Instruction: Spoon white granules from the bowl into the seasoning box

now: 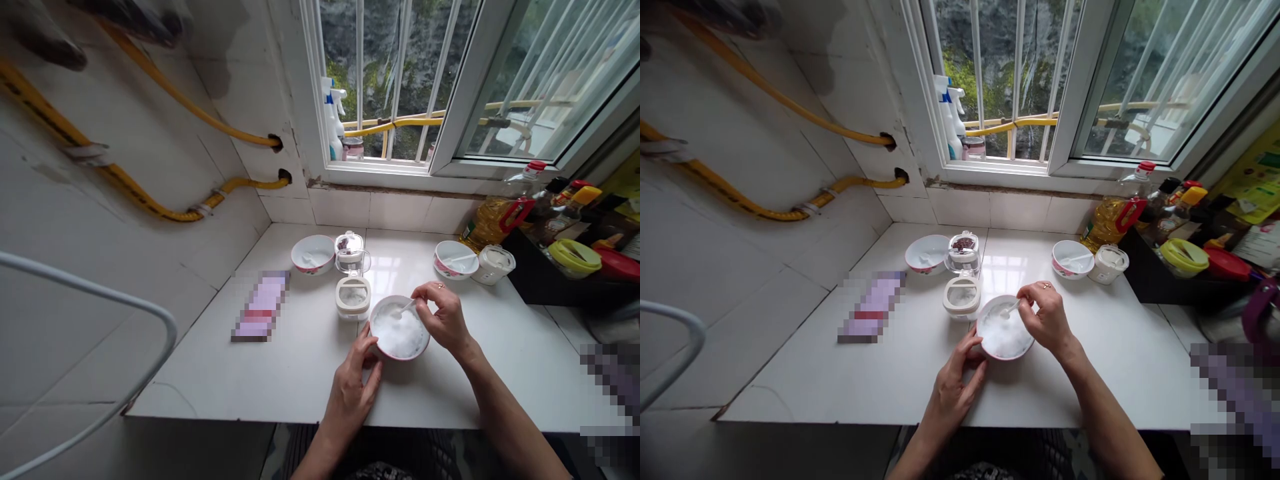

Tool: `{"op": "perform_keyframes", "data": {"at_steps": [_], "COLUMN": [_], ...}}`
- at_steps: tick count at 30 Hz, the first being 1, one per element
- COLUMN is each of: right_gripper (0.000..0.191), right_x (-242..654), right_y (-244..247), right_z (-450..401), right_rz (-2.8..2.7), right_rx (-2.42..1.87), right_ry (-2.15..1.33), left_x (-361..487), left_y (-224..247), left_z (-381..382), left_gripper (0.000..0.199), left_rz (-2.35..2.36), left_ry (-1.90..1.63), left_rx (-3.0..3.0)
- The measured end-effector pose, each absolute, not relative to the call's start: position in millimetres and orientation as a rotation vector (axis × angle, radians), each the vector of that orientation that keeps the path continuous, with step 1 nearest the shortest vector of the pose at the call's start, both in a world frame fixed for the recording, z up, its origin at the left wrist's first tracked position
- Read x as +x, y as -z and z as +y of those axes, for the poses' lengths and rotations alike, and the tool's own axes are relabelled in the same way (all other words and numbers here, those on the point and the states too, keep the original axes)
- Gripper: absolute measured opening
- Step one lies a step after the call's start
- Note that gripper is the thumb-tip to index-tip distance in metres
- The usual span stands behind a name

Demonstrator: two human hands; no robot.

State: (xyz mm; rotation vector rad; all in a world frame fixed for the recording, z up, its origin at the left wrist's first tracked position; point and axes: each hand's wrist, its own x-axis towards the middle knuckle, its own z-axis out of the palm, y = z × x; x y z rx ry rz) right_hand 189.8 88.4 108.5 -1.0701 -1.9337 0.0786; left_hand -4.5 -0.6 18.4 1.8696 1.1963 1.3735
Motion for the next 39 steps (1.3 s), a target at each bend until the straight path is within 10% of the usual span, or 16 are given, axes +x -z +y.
{"op": "perform_keyframes", "data": {"at_steps": [24, 39], "right_gripper": [0.012, 0.018], "right_x": [183.7, 148.6], "right_y": [-101.7, -97.8], "right_z": [96.1, 88.6], "right_rz": [-1.414, -1.954], "right_rx": [-1.287, -0.898], "right_ry": [-0.938, -0.205], "left_x": [-4.6, -5.3], "left_y": [-15.3, -17.0], "left_z": [-0.5, -0.3], "left_gripper": [0.038, 0.035], "left_rz": [1.202, 1.226], "left_ry": [-1.376, -1.347], "left_rx": [1.875, 1.875]}}
